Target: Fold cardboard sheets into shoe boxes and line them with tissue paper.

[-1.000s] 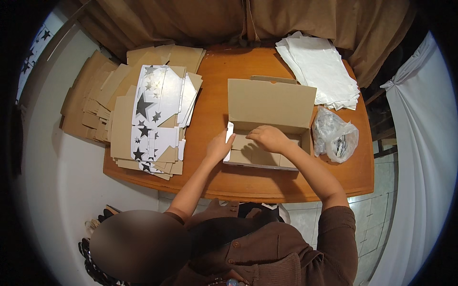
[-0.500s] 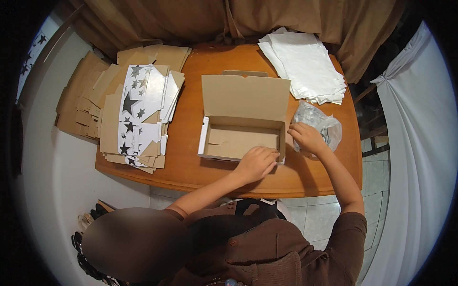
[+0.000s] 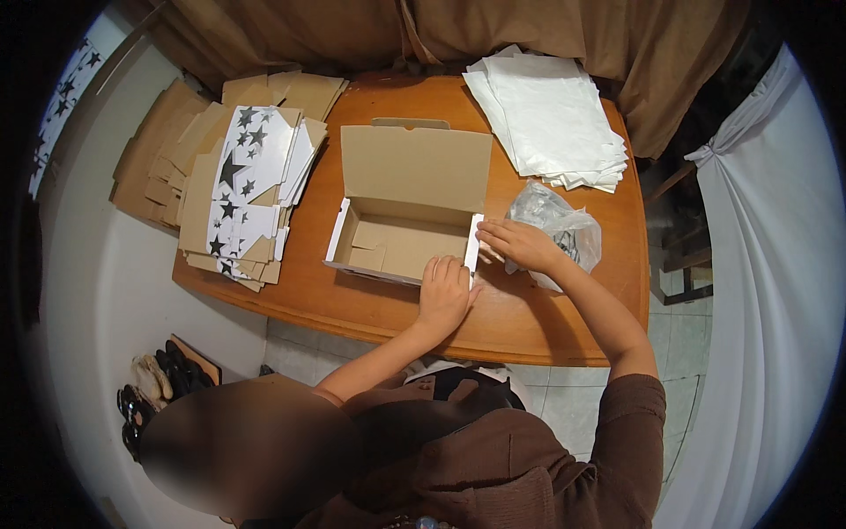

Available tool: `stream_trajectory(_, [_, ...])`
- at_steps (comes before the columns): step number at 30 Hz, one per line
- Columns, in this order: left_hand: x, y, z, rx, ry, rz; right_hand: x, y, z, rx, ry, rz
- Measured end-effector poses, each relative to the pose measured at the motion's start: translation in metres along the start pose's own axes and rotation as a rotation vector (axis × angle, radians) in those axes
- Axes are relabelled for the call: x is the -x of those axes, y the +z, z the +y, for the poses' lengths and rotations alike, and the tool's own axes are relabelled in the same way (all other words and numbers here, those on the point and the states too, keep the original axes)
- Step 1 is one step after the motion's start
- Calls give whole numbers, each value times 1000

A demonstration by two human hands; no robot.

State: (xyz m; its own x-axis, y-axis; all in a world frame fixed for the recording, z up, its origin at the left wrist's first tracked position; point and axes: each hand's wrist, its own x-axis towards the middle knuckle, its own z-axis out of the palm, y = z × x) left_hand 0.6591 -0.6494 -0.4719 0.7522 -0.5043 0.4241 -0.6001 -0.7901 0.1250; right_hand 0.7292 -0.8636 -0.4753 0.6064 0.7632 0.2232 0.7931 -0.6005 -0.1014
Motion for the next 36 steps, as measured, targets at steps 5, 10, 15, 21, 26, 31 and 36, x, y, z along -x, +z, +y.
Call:
stream_trajectory(5, [4,6,8,-55,-23,-60,-11,-1,10,130,-138,60])
stream_trajectory(10, [3,18,16,-127,-38,-63,-26,3,18,90,-185,79])
stream_trajectory(15, [3,19,21,16,-138,-142,-39,3,30,103,-286,-2])
stream_trajectory(21, [4,25,17,3,-154,-125,-45,9,34,160,-379,10])
stream_trajectory(26, [-1,19,16,31,-181,-262,-48,3,30,159,-367,-120])
stream_trajectory(31, [4,26,10,160,-206,-200,-45,2,28,167,-331,-154])
stream_trajectory(36, [1,29,4,232,-192,-215,-41,5,27,167,-293,-120])
